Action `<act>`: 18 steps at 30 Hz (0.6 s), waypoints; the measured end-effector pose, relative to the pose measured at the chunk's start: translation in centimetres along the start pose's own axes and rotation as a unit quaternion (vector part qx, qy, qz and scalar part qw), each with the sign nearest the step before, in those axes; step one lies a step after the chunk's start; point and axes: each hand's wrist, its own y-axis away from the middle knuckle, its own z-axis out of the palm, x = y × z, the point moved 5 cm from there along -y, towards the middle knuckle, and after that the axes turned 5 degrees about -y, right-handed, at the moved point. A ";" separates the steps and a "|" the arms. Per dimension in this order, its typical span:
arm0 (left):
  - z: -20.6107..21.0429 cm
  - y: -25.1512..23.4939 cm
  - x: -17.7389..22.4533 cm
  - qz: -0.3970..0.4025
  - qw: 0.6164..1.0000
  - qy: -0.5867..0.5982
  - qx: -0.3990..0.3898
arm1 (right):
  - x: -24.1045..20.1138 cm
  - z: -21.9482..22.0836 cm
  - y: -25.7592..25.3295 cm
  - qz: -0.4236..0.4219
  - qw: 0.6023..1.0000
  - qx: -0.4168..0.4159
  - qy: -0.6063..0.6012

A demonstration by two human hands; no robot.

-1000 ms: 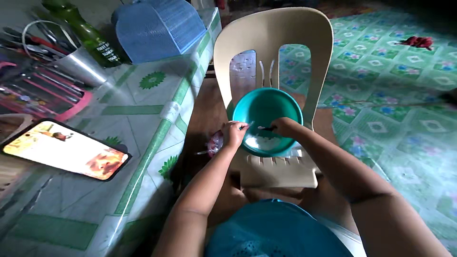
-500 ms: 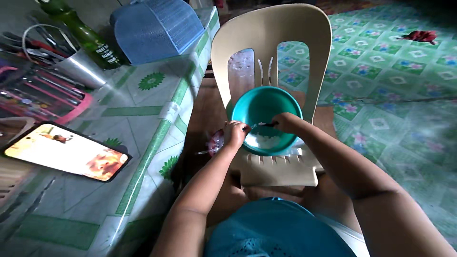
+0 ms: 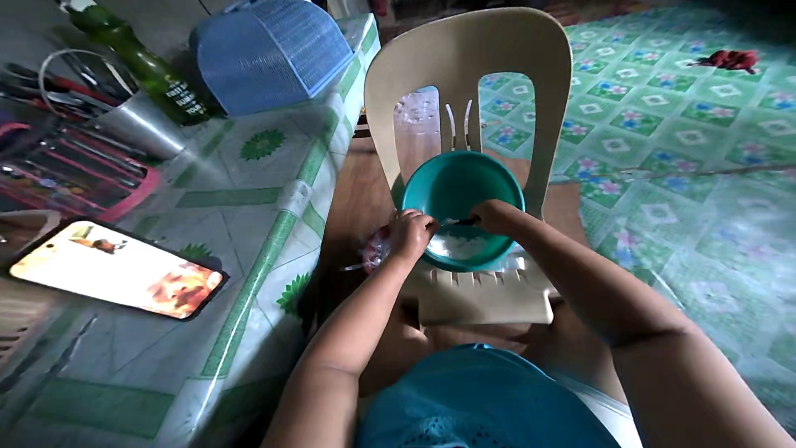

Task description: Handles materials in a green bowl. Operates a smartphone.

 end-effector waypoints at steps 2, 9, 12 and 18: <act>-0.2 0.0 0.2 0.006 1.000 -0.014 0.009 | -0.5 -0.3 0.3 0.001 1.000 -0.011 0.007; -0.2 -0.1 0.7 0.024 0.999 -0.010 -0.045 | -1.7 -1.1 0.6 -0.043 0.998 0.003 0.038; -0.1 0.0 0.9 0.023 0.999 -0.002 -0.039 | -2.7 -1.9 0.8 -0.073 0.997 0.015 0.035; 1.1 0.4 1.0 -0.033 0.997 0.054 -0.052 | -4.2 -2.2 0.9 -0.138 0.986 0.087 -0.029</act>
